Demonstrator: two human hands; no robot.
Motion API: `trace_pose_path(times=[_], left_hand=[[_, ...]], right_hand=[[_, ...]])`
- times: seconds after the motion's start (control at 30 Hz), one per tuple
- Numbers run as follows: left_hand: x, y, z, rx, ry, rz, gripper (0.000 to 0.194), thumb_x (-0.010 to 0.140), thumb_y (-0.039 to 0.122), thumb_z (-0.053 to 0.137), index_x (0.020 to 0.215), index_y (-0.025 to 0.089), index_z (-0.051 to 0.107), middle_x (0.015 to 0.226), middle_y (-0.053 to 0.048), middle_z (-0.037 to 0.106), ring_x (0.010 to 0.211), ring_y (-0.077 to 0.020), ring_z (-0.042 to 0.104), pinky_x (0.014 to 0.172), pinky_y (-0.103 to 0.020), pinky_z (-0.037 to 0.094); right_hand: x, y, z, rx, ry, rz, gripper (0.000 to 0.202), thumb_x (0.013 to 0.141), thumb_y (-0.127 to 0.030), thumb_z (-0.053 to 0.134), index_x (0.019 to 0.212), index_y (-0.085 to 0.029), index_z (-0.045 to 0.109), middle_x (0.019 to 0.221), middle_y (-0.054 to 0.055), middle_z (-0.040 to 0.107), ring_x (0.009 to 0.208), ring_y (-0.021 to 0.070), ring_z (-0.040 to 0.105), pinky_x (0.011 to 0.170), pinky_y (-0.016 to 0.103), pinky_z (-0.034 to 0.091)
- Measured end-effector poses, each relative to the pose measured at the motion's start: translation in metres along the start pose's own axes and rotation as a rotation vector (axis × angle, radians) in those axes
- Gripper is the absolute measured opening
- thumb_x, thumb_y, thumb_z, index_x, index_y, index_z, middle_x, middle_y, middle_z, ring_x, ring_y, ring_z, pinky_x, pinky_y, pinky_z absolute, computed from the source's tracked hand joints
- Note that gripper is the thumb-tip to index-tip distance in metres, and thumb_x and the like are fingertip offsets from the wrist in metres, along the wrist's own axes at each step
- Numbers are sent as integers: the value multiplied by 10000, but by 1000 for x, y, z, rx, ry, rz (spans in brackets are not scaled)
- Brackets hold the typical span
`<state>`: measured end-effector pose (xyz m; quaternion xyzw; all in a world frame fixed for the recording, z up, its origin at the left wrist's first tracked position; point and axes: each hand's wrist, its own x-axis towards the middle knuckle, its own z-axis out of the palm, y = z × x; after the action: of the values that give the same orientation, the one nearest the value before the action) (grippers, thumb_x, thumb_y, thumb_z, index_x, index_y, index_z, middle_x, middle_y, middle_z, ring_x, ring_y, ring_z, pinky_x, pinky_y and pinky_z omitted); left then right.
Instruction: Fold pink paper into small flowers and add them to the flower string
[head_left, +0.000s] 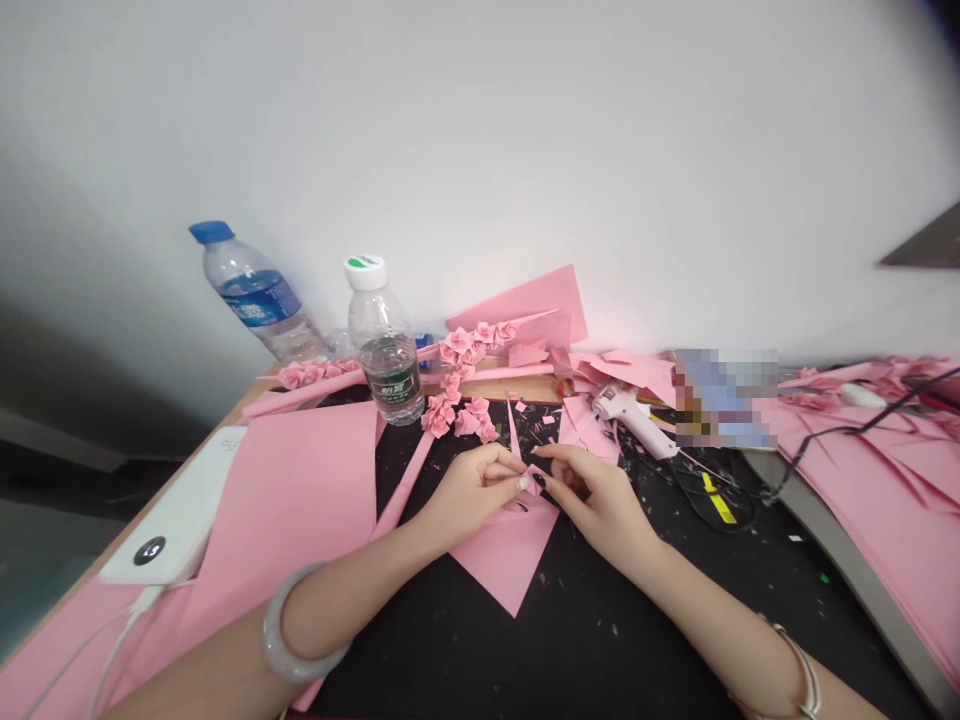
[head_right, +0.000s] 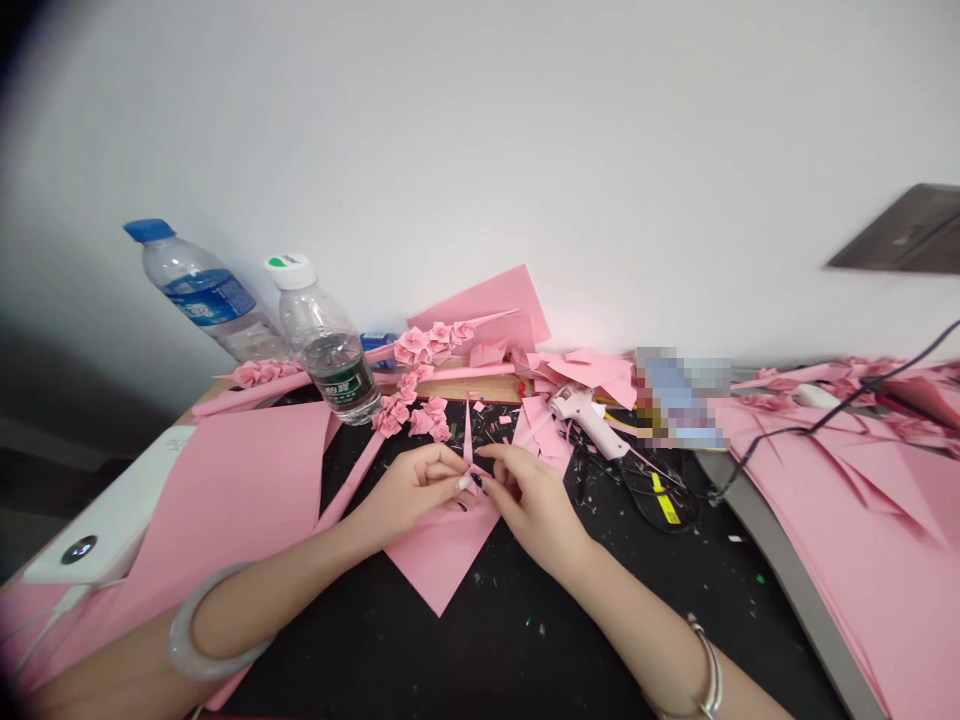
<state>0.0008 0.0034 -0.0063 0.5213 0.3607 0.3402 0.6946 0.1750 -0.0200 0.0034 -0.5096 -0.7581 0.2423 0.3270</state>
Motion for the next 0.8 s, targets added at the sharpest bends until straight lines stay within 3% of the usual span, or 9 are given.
trace_pose_path(times=[0.27, 0.8], left_hand=[[-1, 1, 1, -26, 18, -19, 196, 731, 280, 607, 781, 132, 488, 791, -56, 662, 762, -196, 661, 693, -318, 510], [0, 2, 1, -9, 67, 0, 164, 739, 230, 581, 764, 135, 450, 730, -25, 623, 742, -187, 656, 711, -348, 514]], right_hand=[[-1, 0, 1, -50, 1, -123, 273, 833, -187, 453, 1076, -175, 577, 746, 35, 533, 632, 121, 520, 572, 234, 441], [-1, -2, -2, -33, 7, -135, 337, 831, -156, 427, 1140, -177, 560, 863, 72, 568, 709, 143, 569, 617, 255, 485]])
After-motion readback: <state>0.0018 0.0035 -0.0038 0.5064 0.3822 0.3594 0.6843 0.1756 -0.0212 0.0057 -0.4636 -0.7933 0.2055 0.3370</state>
